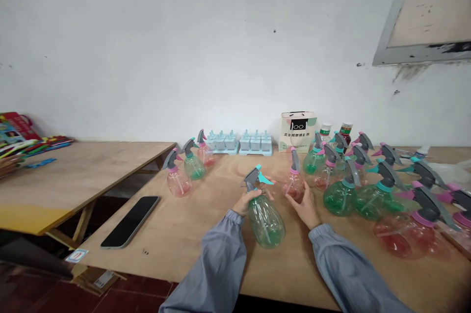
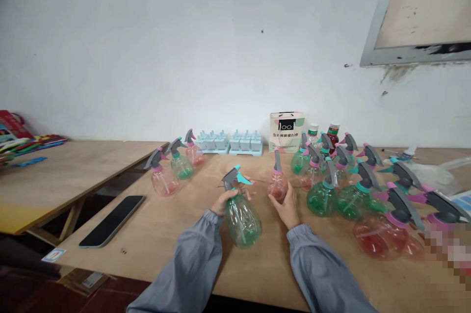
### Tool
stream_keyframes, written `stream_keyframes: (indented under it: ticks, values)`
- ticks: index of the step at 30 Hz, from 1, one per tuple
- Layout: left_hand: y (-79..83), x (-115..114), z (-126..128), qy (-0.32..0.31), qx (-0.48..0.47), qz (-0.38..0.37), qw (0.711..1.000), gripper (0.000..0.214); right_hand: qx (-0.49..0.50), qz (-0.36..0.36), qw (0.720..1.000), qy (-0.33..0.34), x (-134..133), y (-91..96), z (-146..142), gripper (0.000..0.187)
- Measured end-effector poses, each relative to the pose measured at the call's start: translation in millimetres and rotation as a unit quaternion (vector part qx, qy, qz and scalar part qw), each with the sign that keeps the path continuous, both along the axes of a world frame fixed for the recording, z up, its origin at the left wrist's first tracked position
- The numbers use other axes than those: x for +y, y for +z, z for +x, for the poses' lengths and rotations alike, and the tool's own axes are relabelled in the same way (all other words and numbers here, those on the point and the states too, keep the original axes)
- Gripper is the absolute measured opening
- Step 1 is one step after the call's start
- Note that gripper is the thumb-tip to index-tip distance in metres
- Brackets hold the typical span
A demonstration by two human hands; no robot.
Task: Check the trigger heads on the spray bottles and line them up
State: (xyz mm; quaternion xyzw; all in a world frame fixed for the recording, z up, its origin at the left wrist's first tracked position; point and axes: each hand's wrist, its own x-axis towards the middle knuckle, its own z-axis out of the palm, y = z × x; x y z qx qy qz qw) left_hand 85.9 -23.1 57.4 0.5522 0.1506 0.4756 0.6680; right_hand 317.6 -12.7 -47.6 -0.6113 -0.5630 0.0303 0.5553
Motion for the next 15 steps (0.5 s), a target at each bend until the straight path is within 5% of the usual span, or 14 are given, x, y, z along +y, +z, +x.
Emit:
stream_keyframes:
  ticks: [10,13,15]
  values:
    - [25.5,-24,-31,0.21,0.12,0.101,0.965,0.045,-0.01,0.02,1.0,-0.001,-1,0.0,0,0.099]
    - [38.4,-35,-73,0.351,0.184,0.112,0.911,0.044,-0.026,0.03,0.999,-0.004,-2,1.6,0,0.095]
    - [41.4,-39,-113,0.482,0.24,0.1,0.837,0.042,-0.028,0.038,0.999,-0.004,-3,2.7,-1,0.094]
